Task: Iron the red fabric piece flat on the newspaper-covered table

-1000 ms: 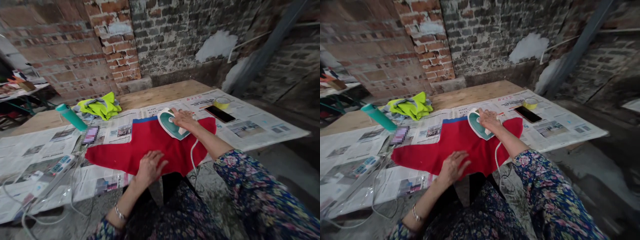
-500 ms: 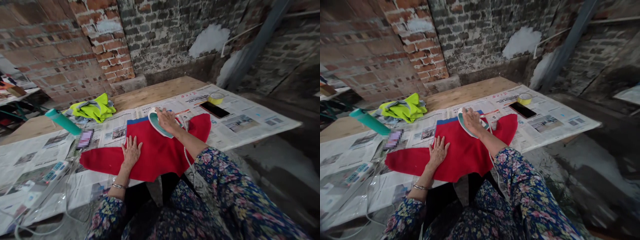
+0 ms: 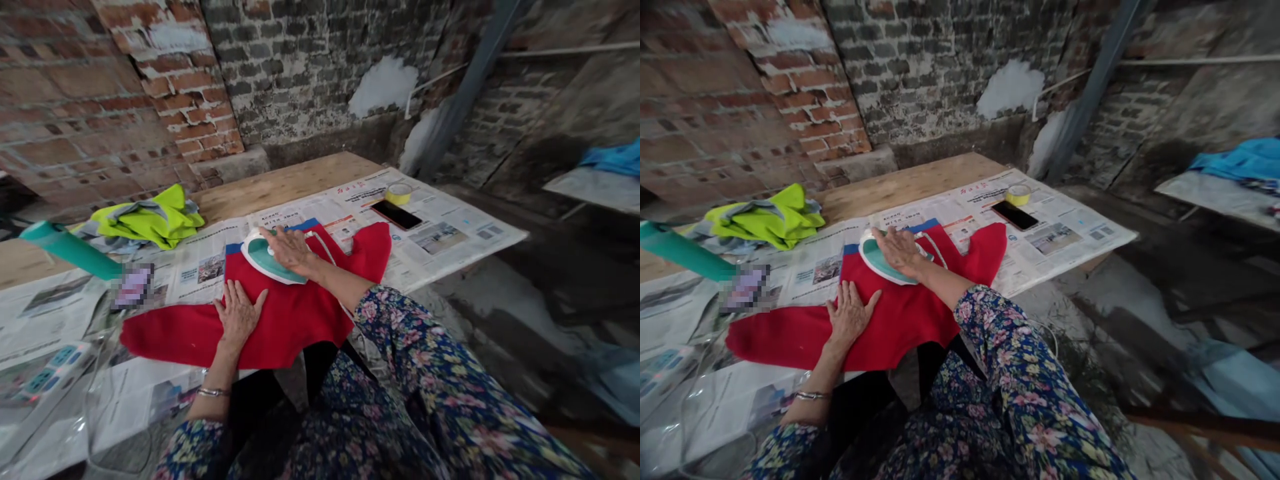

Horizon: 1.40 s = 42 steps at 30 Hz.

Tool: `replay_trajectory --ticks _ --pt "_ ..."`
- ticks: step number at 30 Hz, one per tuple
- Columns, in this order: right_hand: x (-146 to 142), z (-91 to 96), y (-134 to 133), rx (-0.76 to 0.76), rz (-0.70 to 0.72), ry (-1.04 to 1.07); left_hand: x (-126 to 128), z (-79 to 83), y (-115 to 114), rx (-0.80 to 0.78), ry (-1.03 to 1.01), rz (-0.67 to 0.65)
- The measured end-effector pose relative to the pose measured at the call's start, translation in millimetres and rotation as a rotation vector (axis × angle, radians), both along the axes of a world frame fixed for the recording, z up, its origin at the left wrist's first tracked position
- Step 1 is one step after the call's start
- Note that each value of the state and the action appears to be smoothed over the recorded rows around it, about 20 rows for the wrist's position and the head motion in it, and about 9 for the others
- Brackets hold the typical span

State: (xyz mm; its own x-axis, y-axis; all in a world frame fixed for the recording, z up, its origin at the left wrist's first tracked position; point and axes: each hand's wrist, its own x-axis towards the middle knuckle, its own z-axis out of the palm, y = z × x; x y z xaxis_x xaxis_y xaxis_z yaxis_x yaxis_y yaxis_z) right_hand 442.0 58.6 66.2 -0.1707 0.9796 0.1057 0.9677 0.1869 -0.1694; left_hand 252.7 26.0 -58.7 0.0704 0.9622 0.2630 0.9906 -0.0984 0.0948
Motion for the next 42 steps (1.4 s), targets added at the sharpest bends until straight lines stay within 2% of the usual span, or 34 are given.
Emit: replay_trajectory --ticks 5,9,11,13,15,19,22,31,36,38,40,41,42 --pt "59 9.0 -20 0.022 -0.145 -0.077 0 4.4 -1 -0.025 0.020 -0.016" --pt "111 33.0 -60 0.059 -0.412 -0.093 -1 7.3 -3 -0.049 0.004 -0.006" --pt "135 41.8 -81 0.077 -0.497 -0.103 -1 9.9 -5 -0.070 0.000 0.011" --pt "154 42.9 -99 0.085 -0.531 -0.122 -2 12.7 -6 -0.082 -0.007 0.022" --pt "167 35.8 -112 0.059 -0.537 -0.140 -3 14.9 -6 -0.086 -0.010 0.024" --pt "181 12.8 -122 -0.013 -0.569 -0.138 -8 16.2 -6 -0.094 0.005 0.029" --pt "190 5.2 -118 -0.002 -0.630 -0.133 -13 16.7 -7 -0.094 0.019 0.043" --pt "218 12.2 -81 0.057 -0.720 -0.053 -12 18.9 -12 -0.085 0.013 0.063" --pt "220 16.5 -86 0.108 -0.765 -0.033 -16 22.0 -10 -0.095 -0.014 0.084" --pt "217 20.1 -94 0.094 -0.764 -0.049 -8 27.4 -11 -0.060 -0.037 0.071" --pt "213 22.6 -102 0.071 -0.732 -0.084 16 33.1 -16 0.025 -0.058 -0.042" --pt "211 23.1 -105 0.064 -0.712 -0.103 34 35.0 -22 0.076 -0.066 -0.147" --pt "208 22.9 -108 0.061 -0.691 -0.118 56 35.6 -29 0.090 -0.069 -0.306"
